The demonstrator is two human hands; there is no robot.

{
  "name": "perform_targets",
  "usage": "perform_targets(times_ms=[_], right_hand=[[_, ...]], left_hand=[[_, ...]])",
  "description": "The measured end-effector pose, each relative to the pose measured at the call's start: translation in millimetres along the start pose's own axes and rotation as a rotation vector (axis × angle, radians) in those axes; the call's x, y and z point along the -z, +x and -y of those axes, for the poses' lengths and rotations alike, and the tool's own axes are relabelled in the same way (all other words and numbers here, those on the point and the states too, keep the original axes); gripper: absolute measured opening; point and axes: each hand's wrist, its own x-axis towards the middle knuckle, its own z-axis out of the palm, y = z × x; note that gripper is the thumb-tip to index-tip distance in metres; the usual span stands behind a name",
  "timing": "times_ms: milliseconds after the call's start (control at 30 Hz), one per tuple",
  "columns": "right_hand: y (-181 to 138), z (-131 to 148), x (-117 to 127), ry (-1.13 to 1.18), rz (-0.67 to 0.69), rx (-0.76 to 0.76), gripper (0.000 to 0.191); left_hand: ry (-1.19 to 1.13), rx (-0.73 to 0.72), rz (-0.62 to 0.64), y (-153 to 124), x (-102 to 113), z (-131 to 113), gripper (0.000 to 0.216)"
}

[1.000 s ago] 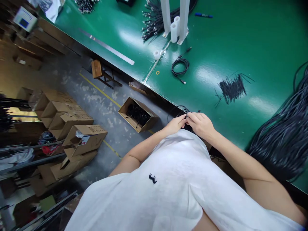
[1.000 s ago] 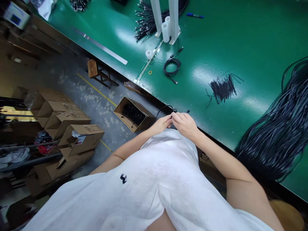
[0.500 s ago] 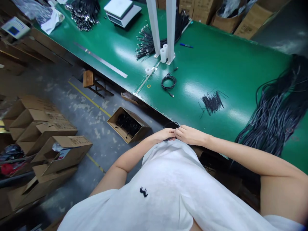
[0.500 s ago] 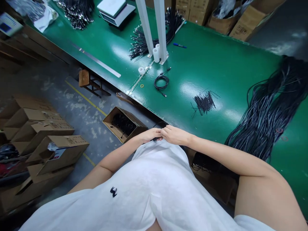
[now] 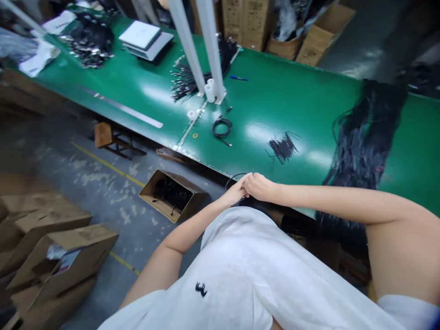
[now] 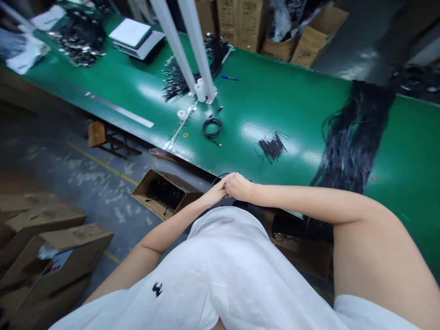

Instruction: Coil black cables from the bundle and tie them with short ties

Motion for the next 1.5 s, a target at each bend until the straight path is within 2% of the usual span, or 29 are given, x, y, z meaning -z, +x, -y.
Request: perform_targets(times_ms=[100,200,267,333,433,467,533,600,667,700,767,867,900,967,1033,1100,1133,1233,1300,1333,1400,1500], right_hand=[[8.4,-18.0,6.7,0.146,0.033,-0.125,0.022],[11.7,-31.4,6.4,0.195,0.0,-0.19,0.024],[11.5,-33.6,3.8,0.216,-0.027,-0.196,0.027],[10.6,-32.0,0.8,0.225,-0.045,-0.185,0.028],[10.6,-30.6,-3.8,0.22,-0.058,-0.16,0.029],[11.3,-31.6,-5.4,0.217,-0.062,-0.154,0.029],[13.5,-35.7,-8.8,0.207,-0.07,-0.155,0.029],[15.2,-40.7,-13.0,0.195,-0.076,-0.163,0.03],[14.7,-44.0,-17.6,0.185,-0.075,-0.166,0.031],[13.4,-44.5,-19.7,0.184,-0.073,-0.162,0.031],[9.7,-42.8,-22.8,0.188,-0.07,-0.145,0.031],[6.6,-37.2,-23.7,0.204,-0.083,-0.087,0.033],[7.0,-36.3,-23.4,0.215,-0.089,-0.07,0.033],[9.2,-38.9,-22.9,0.241,-0.098,-0.065,0.031],[12.2,-47.0,-22.9,0.265,-0.105,-0.118,0.026],[15.0,-56.2,-23.7,0.289,-0.126,-0.212,0.023],[16.4,-59.4,-24.4,0.305,-0.144,-0.271,0.023],[19.5,-58.1,-29.2,0.376,-0.21,-0.461,0.024],[19.4,-50.4,-34.8,0.423,-0.248,-0.578,0.029],[18.5,-46.3,-38.2,0.521,-0.295,-0.64,0.03],[15.5,-40.4,-45.9,0.879,-0.41,-0.738,0.027],[10.0,-42.0,-56.8,1.446,-0.473,-0.721,0.027]], left_hand=[[-0.13,-0.05,-0.038,10.3,-0.2,-3.8,0.047],[-0.138,-0.086,0.029,20.5,10.8,-7.2,0.048],[0.109,-0.139,0.063,26.2,21.4,-13.1,0.05],[0.551,-0.216,0.035,30.6,30.1,-23.5,0.049],[1.211,-0.369,-0.149,37.6,32.6,-41.6,0.034],[1.343,-0.407,-0.205,40.6,30.2,-45.6,0.027],[1.423,-0.402,-0.252,47.1,22.0,-47.3,0.017],[1.291,-0.255,-0.252,51.3,12.9,-40.7,0.016],[1.026,-0.095,-0.215,49.5,7.9,-30.3,0.029],[0.899,-0.062,-0.174,46.2,8.3,-25.7,0.04],[0.786,-0.157,-0.109,37.2,15.2,-21.1,0.053],[1.024,-0.464,-0.099,30.7,32.6,-26.1,0.05],[1.135,-0.511,-0.071,32.5,36.7,-29.0,0.044],[1.265,-0.428,-0.012,40.5,37.8,-32.3,0.026],[1.208,-0.264,-0.102,50.6,28.3,-30.1,0.021],[0.942,-0.179,-0.281,59.8,11.2,-23.4,0.02],[0.729,-0.172,-0.326,63.6,1.7,-19.4,0.017],[-0.028,-0.093,-0.299,72.7,-20.9,-7.2,0.021],[-0.294,-0.1,-0.271,75.7,-26.5,0.7,0.018],[-0.331,-0.138,-0.284,75.9,-26.6,4.8,0.016],[-0.268,-0.209,-0.345,73.3,-24.0,13.0,0.015],[-0.09,-0.24,-0.384,65.1,-20.4,21.5,0.018]])
